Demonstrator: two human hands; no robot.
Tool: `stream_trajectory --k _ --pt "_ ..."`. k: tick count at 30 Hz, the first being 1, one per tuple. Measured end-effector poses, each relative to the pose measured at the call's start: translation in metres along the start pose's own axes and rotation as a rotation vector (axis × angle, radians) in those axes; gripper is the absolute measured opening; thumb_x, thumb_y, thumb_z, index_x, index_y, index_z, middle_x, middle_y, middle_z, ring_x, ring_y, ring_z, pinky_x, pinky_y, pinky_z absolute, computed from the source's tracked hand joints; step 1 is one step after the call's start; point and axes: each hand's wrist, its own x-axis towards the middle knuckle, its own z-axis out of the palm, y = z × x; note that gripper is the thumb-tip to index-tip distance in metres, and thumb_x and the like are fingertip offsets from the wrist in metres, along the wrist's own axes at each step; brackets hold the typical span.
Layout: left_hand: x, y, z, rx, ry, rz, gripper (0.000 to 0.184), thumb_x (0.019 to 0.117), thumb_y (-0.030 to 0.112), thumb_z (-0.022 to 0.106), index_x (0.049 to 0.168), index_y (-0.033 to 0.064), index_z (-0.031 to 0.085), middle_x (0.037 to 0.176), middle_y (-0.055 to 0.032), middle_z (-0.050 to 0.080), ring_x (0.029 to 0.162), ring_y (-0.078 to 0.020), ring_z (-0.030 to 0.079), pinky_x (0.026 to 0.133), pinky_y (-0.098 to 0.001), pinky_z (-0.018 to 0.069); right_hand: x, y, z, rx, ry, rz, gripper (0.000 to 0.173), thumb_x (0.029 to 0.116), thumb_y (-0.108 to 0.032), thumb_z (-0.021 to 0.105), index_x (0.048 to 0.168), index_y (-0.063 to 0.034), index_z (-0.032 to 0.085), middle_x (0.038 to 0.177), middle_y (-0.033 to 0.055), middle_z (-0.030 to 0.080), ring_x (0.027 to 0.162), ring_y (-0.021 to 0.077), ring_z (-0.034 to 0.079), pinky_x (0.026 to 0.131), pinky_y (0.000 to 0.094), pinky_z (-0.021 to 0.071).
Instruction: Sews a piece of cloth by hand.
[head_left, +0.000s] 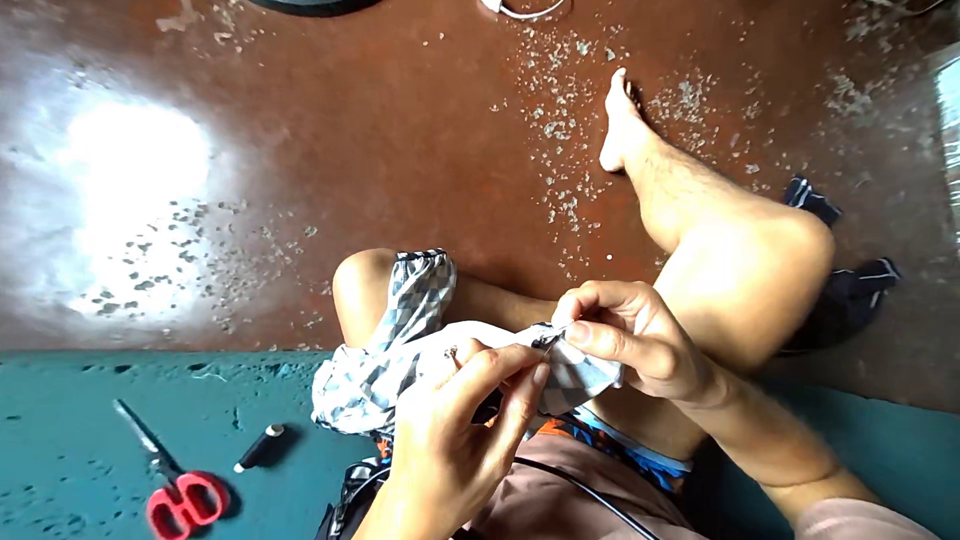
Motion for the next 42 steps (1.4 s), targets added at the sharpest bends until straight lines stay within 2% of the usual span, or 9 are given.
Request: stream_trajectory --k 13,18,23,27,35,37,39,40,42 --pt "0.007 0.001 -0.002 0.058 0.014 0.013 0.013 0.1004 0.017 0.061 0.099 0.007 0.069 0.084 0.004 0.064 0.081 0.0057 0.057 0.076 -0.0102 0.0467 -0.001 0.0 0.002 -0.019 -0.013 -0.028 0.011 0.0928 -0.001 0.06 0.095 -0.0071 0.069 0.081 -0.0068 0.068 0.07 -0.0045 0.062 0.065 0.0126 0.054" --pt "0.01 0.003 -0.003 0.082 -0.004 0.017 0.013 0.0995 0.016 0.062 0.099 0.006 0.07 0.083 0.0033 0.064 0.08 0.0055 0.057 0.075 -0.01 0.0468 -0.001 -0.001 0.002 -0.032 -0.003 -0.036 0.011 0.0931 -0.001 0.061 0.095 -0.0076 0.069 0.082 -0.0067 0.068 0.071 -0.0042 0.063 0.065 0.0129 0.0546" --pt "0.013 0.004 -0.007 0.065 -0.051 -0.007 0.014 0.0993 0.017 0.061 0.099 0.0072 0.07 0.08 0.0062 0.06 0.077 0.0076 0.054 0.072 -0.0082 0.0438 0.0 -0.001 0.0 0.015 -0.016 -0.028 0.011 0.0957 -0.004 0.06 0.096 -0.0082 0.07 0.083 -0.0067 0.068 0.073 -0.0043 0.063 0.067 0.0127 0.0545" --pt "0.011 0.005 -0.011 0.049 -0.098 -0.02 0.015 0.1002 0.017 0.061 0.099 0.0061 0.07 0.081 0.0047 0.062 0.079 0.0073 0.055 0.074 -0.0084 0.0442 0.0 -0.002 -0.001 0.063 -0.01 0.003 0.012 0.0969 -0.005 0.059 0.096 -0.0087 0.07 0.082 -0.0063 0.068 0.071 -0.004 0.063 0.066 0.0127 0.0544" --pt "0.012 0.005 -0.01 0.065 -0.065 0.021 0.013 0.0999 0.015 0.061 0.1 0.0058 0.069 0.083 0.0035 0.062 0.08 0.0066 0.056 0.074 -0.0082 0.0449 -0.001 -0.001 0.001 0.04 -0.003 -0.014 0.011 0.0961 -0.004 0.06 0.097 -0.0085 0.07 0.083 -0.0062 0.068 0.073 -0.0038 0.063 0.067 0.0128 0.0547" --pt "0.012 0.005 -0.014 0.061 -0.063 0.006 0.014 0.1012 0.018 0.06 0.101 0.0077 0.069 0.085 0.0043 0.064 0.081 0.0061 0.058 0.074 -0.0095 0.0469 -0.001 0.0 0.001 0.012 0.004 -0.047 0.011 0.095 -0.002 0.06 0.097 -0.0073 0.069 0.083 -0.0059 0.068 0.073 -0.0038 0.063 0.067 0.0129 0.0545" --pt "0.014 0.004 -0.02 0.002 -0.077 -0.02 0.016 0.1057 0.023 0.055 0.107 0.01 0.065 0.092 0.0053 0.067 0.084 0.004 0.063 0.076 -0.013 0.053 0.0 0.001 0.001 -0.05 0.012 -0.082 0.011 0.0935 -0.001 0.061 0.097 -0.006 0.069 0.083 -0.0064 0.067 0.071 -0.0047 0.062 0.065 0.0122 0.0539" --pt "0.016 0.003 -0.023 -0.069 -0.095 -0.032 0.018 0.108 0.025 0.051 0.111 0.0115 0.062 0.095 0.0067 0.068 0.085 0.003 0.066 0.077 -0.0145 0.0563 0.0 0.001 0.001 -0.088 0.012 -0.1 0.01 0.0932 -0.001 0.061 0.097 -0.0056 0.069 0.084 -0.007 0.067 0.071 -0.0057 0.06 0.065 0.0113 0.0531" --pt "0.021 0.0 -0.028 -0.295 -0.142 -0.079 0.016 0.1099 0.027 0.046 0.114 0.0187 0.06 0.097 0.0102 0.067 0.083 0.0023 0.067 0.073 -0.0147 0.0576 0.0 0.0 0.002 -0.145 0.02 -0.13 0.009 0.0926 0.0 0.062 0.097 -0.0048 0.069 0.084 -0.0075 0.066 0.07 -0.007 0.058 0.063 0.0101 0.0517"
